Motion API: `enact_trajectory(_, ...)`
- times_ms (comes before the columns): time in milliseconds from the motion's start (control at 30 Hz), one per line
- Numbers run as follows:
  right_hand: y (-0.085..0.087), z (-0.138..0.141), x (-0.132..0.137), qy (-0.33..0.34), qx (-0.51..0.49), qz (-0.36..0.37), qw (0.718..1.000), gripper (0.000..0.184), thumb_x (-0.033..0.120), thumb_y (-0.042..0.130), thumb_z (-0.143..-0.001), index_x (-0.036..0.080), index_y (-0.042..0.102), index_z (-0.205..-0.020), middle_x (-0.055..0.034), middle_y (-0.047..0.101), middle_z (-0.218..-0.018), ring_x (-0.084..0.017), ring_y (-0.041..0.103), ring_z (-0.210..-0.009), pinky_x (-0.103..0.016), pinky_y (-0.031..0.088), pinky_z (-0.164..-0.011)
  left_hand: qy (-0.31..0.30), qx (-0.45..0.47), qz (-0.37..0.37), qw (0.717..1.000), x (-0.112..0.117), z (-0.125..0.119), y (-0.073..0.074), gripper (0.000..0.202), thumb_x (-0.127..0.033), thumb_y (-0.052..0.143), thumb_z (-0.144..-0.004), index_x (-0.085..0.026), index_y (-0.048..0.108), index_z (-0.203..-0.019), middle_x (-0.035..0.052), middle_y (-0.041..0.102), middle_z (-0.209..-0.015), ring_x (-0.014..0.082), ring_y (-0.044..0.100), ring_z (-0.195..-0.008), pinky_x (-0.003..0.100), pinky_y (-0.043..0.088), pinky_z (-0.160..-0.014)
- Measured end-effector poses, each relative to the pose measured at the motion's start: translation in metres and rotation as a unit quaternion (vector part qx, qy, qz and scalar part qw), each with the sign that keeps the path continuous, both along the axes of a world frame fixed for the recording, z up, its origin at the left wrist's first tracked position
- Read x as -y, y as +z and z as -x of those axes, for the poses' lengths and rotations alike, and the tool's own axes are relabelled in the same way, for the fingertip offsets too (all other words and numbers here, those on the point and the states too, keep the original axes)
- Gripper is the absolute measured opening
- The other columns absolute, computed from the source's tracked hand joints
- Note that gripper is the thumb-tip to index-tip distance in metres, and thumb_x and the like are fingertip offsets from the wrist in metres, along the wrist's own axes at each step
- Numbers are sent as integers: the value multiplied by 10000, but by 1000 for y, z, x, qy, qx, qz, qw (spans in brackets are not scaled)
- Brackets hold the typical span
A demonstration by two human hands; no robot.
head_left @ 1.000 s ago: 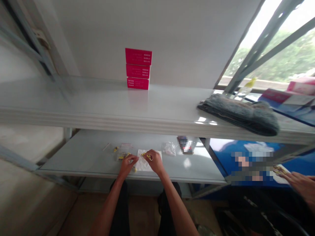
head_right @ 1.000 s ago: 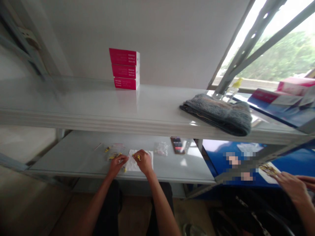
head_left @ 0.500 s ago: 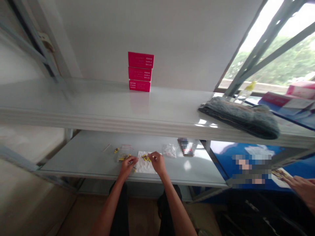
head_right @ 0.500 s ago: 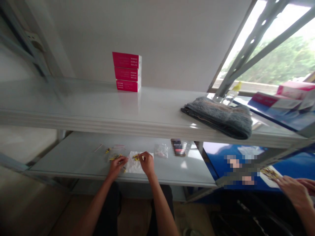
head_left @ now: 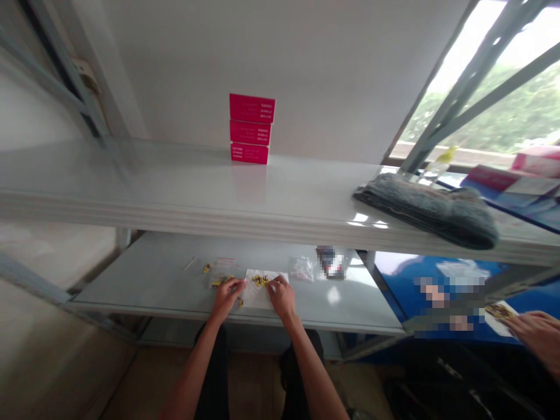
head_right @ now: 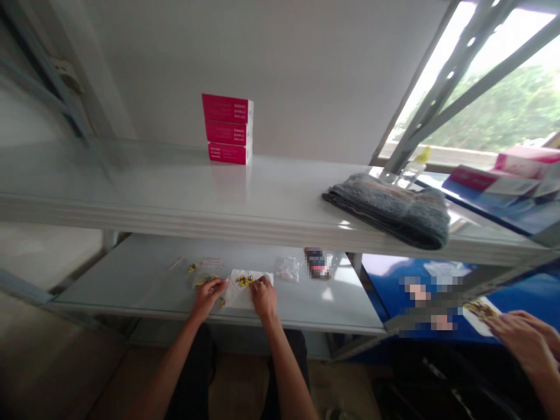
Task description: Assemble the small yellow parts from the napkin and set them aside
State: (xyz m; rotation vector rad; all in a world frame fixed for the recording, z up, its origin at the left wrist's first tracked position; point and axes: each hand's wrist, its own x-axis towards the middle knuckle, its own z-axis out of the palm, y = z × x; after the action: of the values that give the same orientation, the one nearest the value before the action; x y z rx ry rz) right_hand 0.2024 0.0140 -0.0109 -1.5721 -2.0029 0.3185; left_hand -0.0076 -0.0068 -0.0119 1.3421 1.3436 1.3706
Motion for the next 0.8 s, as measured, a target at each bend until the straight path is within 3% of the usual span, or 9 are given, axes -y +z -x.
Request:
enact_trajectory(167, 13, 3, 4, 19, -102, -42, 994, 191, 218, 592, -923, 235, 781, -908, -70, 708, -941, -158, 644, -729, -235, 469, -654, 0, -14, -14, 1000, -2, 2, -3, 316, -503, 704, -789, -198, 765, -843, 60, 751, -867, 234, 676, -864, 311, 519, -814)
enact_trajectory(300, 32, 12, 5, 94, -220, -36, 970, 166, 265, 623, -907, 216, 774, -859, -47, 721, -844, -139, 591, -636, -226, 448, -594, -15, -21, -19, 999, -5, 4, -7, 308, -487, 715, -789, -189, 768, -850, 72, 751, -882, 239, 677, -873, 323, 509, -823)
enact_trajectory(433, 43, 20, 4, 152, -230, -20, 961, 145, 262, 655, -891, 236, 788, -841, -49, 739, -859, -149, 626, -681, -222, 445, -597, -30, -23, -27, 999, -5, 4, -7, 299, -475, 694, -817, -187, 765, -857, 71, 740, -884, 237, 672, -886, 330, 505, -838)
enact_trajectory(567, 37, 19, 3, 168, -230, -15, 958, 150, 257, 649, -895, 262, 799, -893, -42, 749, -883, -151, 639, -680, -227, 464, -608, -34, -26, -27, 999, -4, 5, -6, 304, -475, 694, -818, -183, 765, -864, 78, 744, -896, 248, 677, -899, 345, 505, -858)
enact_trajectory(700, 22, 11, 0, 100, -226, -22, 969, 225, 236, 565, -925, 228, 789, -938, -55, 753, -896, -158, 646, -692, -241, 491, -649, -14, -37, -20, 999, -4, 4, -7, 328, -494, 691, -812, -181, 766, -872, 83, 751, -909, 253, 680, -896, 344, 511, -848)
enact_trajectory(800, 13, 6, 1, 31, -150, -13, 988, 191, 183, 593, -885, 216, 781, -900, -55, 744, -917, -171, 664, -764, -249, 498, -723, 0, -29, -8, 1000, -4, 3, -7, 357, -515, 686, -806, -176, 761, -888, 81, 756, -902, 250, 685, -880, 331, 523, -818)
